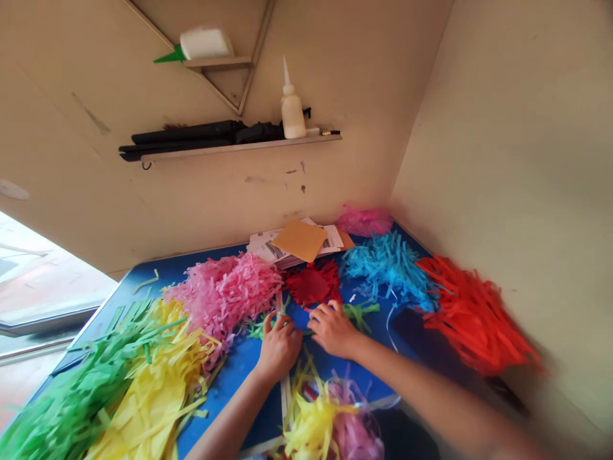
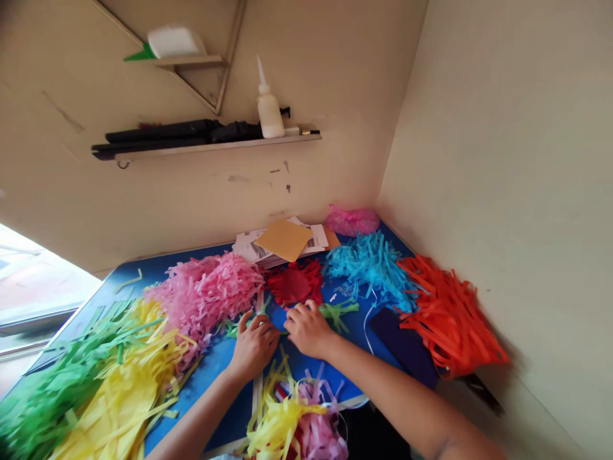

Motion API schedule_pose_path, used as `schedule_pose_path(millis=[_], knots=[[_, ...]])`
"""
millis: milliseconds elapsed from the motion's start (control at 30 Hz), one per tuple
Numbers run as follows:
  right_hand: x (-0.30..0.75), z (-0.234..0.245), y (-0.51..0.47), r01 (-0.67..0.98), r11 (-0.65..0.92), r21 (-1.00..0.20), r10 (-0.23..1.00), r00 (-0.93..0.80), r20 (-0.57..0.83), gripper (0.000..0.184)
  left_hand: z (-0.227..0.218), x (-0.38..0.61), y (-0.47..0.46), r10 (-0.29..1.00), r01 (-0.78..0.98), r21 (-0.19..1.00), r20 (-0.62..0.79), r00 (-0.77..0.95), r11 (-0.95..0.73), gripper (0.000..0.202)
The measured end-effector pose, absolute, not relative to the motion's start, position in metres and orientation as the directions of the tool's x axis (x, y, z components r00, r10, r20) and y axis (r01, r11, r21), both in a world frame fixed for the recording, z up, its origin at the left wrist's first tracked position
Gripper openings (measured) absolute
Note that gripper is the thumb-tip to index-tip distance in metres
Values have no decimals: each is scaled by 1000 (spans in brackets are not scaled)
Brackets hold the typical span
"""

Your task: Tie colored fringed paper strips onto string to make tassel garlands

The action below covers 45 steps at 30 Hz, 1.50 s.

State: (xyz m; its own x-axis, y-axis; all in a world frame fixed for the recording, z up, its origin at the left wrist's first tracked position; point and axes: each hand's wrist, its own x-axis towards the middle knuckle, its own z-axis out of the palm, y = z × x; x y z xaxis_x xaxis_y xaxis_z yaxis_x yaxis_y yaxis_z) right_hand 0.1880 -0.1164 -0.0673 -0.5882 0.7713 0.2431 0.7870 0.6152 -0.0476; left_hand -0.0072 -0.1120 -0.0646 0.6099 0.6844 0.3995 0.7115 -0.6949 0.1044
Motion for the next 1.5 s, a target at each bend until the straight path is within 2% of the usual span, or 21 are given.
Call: schedule_pose_path(millis=[133,233,333,467,733,800,933,1133,1233,1333,1400,1433,1500], knots=[[192,-79,-124,774,629,-72,763,-597,248,18,-75,-14,-118,690,712,134,421,589,-689,21],[211,-88,-123,778,583,-234,809,-530,254,16,-81,-27,-121,744,720,238,386,546,-652,22],[227,-89,-121,788,486,-378,874,-443,200,10,-83,-36,-120,785,726,309,336,521,-614,22],[227,-84,-118,810,422,-408,906,-399,145,8,-82,-37,-118,813,758,307,318,488,-576,24],[210,-73,-104,887,281,-366,957,-289,35,3,-74,-22,-119,810,800,185,293,509,-570,20],[208,-68,-103,880,318,-353,945,-326,39,9,-72,-20,-120,777,775,153,294,556,-613,18],[207,-60,-112,838,454,-302,888,-455,73,14,-70,-19,-121,658,671,74,296,692,-738,31],[201,-62,-112,756,650,-75,756,-636,154,19,-71,-9,-115,663,674,100,332,671,-732,22],[197,-63,-107,742,668,-54,740,-656,146,22,-73,-2,-111,648,672,90,384,657,-735,21],[195,-52,-113,779,624,-62,776,-608,167,19,-69,0,-112,609,671,32,452,651,-741,23],[194,-39,-126,808,576,-120,813,-551,189,17,-57,-4,-119,564,662,11,534,630,-750,25],[195,-31,-135,812,550,-198,832,-512,211,15,-48,-6,-124,536,646,17,574,618,-763,24],[196,-13,-151,751,491,-441,871,-421,253,16,-24,-13,-138,475,585,45,636,608,-809,21]])
